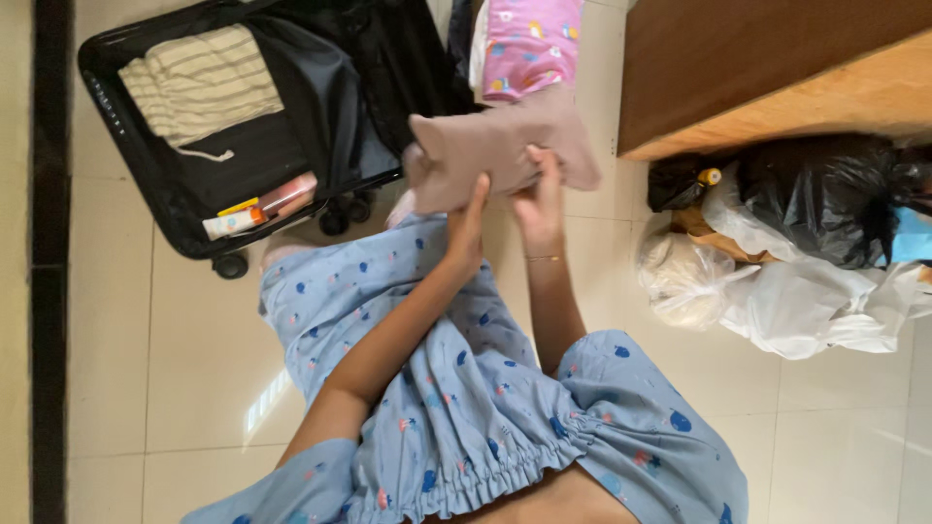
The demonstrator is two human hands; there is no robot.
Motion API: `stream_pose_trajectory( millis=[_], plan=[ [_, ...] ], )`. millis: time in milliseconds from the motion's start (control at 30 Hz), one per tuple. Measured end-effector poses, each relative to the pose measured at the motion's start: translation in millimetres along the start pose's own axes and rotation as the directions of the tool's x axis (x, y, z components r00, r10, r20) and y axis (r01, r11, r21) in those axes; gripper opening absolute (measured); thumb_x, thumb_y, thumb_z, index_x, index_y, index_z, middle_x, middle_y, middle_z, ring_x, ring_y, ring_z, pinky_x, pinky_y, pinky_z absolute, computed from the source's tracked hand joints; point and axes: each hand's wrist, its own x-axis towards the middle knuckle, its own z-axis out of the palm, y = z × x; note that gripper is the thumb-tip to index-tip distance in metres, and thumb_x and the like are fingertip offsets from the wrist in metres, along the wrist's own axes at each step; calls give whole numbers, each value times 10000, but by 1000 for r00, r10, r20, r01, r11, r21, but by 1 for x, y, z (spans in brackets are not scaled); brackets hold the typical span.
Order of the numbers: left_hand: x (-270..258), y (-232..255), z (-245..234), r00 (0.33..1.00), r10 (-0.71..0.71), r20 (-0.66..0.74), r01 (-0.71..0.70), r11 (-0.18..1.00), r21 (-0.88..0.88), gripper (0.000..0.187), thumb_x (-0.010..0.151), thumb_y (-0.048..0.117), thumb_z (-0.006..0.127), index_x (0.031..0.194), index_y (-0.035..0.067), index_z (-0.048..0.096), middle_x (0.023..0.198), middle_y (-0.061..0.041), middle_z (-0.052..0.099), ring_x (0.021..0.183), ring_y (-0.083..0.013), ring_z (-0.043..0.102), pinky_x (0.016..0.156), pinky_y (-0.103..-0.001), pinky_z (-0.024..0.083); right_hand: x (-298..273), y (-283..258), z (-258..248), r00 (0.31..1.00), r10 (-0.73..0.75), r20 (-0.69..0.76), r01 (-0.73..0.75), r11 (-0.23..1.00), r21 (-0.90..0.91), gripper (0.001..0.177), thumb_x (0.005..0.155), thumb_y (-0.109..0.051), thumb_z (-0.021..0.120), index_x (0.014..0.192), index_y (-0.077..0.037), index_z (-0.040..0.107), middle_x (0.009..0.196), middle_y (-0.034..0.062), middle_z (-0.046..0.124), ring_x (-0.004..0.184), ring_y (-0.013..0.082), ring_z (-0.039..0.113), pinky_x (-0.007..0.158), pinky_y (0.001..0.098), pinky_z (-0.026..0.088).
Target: The person sits on the floor and unpacks a suitcase, removing folded clothes, a hat, and toiletries one by one. They place the items on the floor beside the suitcase, then close the suitcase and stand it upright.
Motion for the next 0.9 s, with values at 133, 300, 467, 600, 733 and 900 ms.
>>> stream_pose_trajectory(
  millis=[133, 300, 467, 600, 733, 900],
  plan=[
    [23, -15, -38, 905, -331, 267, 344, 939, 0, 526, 975, 417, 595, 1403, 116, 549, 1360, -54, 631, 1262, -202, 598, 1048, -377, 460, 50, -68, -9, 998, -42, -54, 40, 999, -33, 228, 870, -167, 728, 1080, -100, 669, 1088, 47, 701, 1047, 225, 668, 965, 437, 563],
    [83, 0, -114, 914, -372, 161, 402, 886, -232, 345, 994, 305, 591, 1305, 162, 631, 1194, -6, 698, 1130, -182, 655, 971, -379, 524, 156, -124, 16, 993, -118, -5, 118, 993, 20, 210, 864, -217, 729, 1043, -123, 673, 1051, 28, 699, 1014, 218, 660, 922, 439, 553],
    [116, 22, -169, 958, -285, 40, 278, 879, -387, 296, 1004, 238, 576, 1269, 177, 693, 1143, 2, 723, 1110, -196, 671, 986, -405, 547, 230, -131, 26, 985, -172, 2, 171, 980, 101, 199, 857, -267, 729, 1005, -145, 676, 1013, 9, 698, 981, 212, 651, 879, 440, 544],
    [126, 32, -206, 962, -272, -34, 226, 856, -465, 300, 1014, 235, 551, 1273, 184, 694, 1161, 5, 726, 1132, -196, 668, 1036, -420, 539, 272, -110, 22, 981, -185, -62, 193, 966, 171, 196, 852, -307, 730, 975, -163, 679, 983, -6, 696, 954, 206, 645, 845, 442, 536],
    [133, 26, -226, 949, -298, -99, 215, 846, -489, 289, 1018, 238, 529, 1254, 189, 688, 1137, 8, 712, 1110, -203, 663, 1032, -438, 527, 297, -66, -12, 974, -107, -198, 147, 969, 198, 200, 847, -347, 731, 945, -181, 682, 953, -21, 695, 928, 201, 639, 810, 443, 528],
    [132, 13, -239, 927, -333, -175, 229, 868, -440, 293, 1024, 243, 511, 1257, 188, 679, 1150, 15, 708, 1116, -186, 649, 1054, -421, 498, 284, -10, -72, 915, 114, -386, -58, 986, 155, 323, 802, -334, 776, 1065, -192, 652, 1088, 14, 662, 1046, 268, 601, 887, 538, 490]
  ],
)
